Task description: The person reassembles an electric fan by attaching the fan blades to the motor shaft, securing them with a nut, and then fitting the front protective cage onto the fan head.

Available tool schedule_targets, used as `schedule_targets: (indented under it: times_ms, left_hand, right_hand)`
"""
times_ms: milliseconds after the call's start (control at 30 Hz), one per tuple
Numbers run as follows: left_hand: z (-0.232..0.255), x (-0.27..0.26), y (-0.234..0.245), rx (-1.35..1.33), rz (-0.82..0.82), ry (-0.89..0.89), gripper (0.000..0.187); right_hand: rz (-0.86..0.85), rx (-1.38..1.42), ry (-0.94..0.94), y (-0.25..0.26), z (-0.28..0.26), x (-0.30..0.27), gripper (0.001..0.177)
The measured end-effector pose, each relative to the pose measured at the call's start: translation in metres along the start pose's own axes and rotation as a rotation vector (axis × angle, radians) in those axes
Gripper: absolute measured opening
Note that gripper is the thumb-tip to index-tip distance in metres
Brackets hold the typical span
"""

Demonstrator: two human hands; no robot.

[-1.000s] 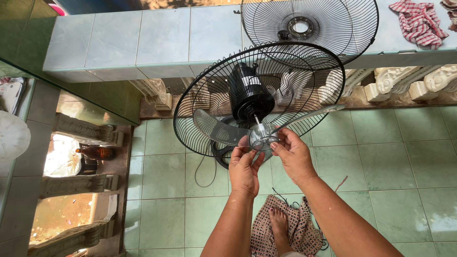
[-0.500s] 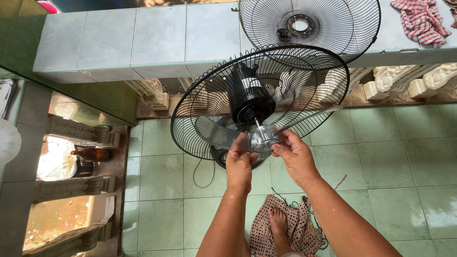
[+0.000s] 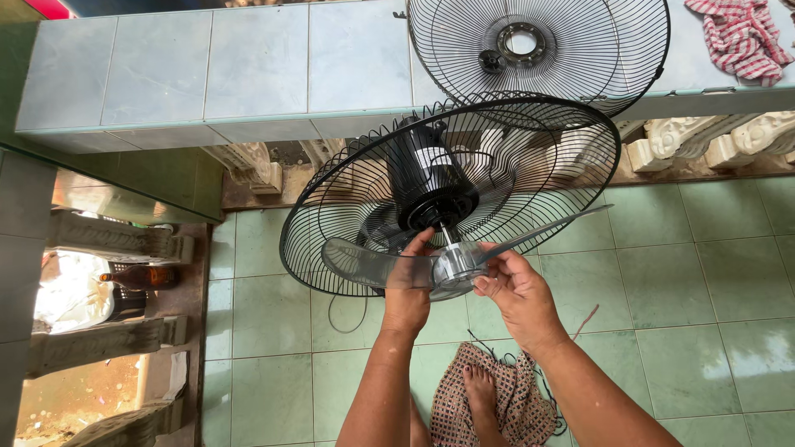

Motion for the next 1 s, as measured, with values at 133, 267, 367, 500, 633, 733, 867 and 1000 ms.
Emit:
schedule_targets:
  times_ms: [133, 267, 367, 500, 633, 733, 867, 1000]
  left_hand:
    - [0.004, 0.004, -0.002, 0.034, 0.002, -0.094, 0.05]
    - [0.013, 0.004, -0.002, 0.475, -0.029, -0.2, 0.055]
    - [0.014, 0.005, -0.004, 0.396, -0.035, -0.178, 0.053]
    - [0.008, 0.009, -0.004, 0.174, -0.045, -0.078, 0.053]
    - [0.0, 0.013, -0.004, 0.022, -0.034, -0.029, 0.052]
    - [-0.004, 0.013, -0.005, -0.022, -0.029, -0.013, 0.047]
    - [-0.005, 0.01, -0.006, -0.033, 0.033, -0.03, 0.04]
    - [-0.009, 0.01, -0.01, -0.073, -0.007, 0.099, 0.037]
  right_hand:
    - [0.001, -0.01, 0.011, -0.001, 0.0, -0.001, 0.049]
    - [-0.004, 0.031, 0.017, -0.001, 0.002, 0.0, 0.048]
    - [0.009, 0.029, 0.015, -0.001, 0.004, 0.001, 0.049]
    - [0.014, 0.035, -0.003, 0.001, 0.006, 0.001, 0.049]
    - [0.02, 0.028, -0.012, 0.0, 0.005, 0.002, 0.05]
    - [0.025, 0.03, -0.022, 0.0, 0.005, 0.003, 0.05]
    - [0.02, 0.016, -0.013, -0.003, 0.002, 0.003, 0.048]
    - [0.031, 0.002, -0.024, -0.003, 0.0, 0.002, 0.048]
Point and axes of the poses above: each hand's wrist, its own x-axis towards the middle knuckle, its own y-axis out of the back of the hand, z = x × y, the point moved 3 cm from there along x, towards the middle knuckle, and after that the axes turned 3 degrees about -y, right-handed, at the moved point
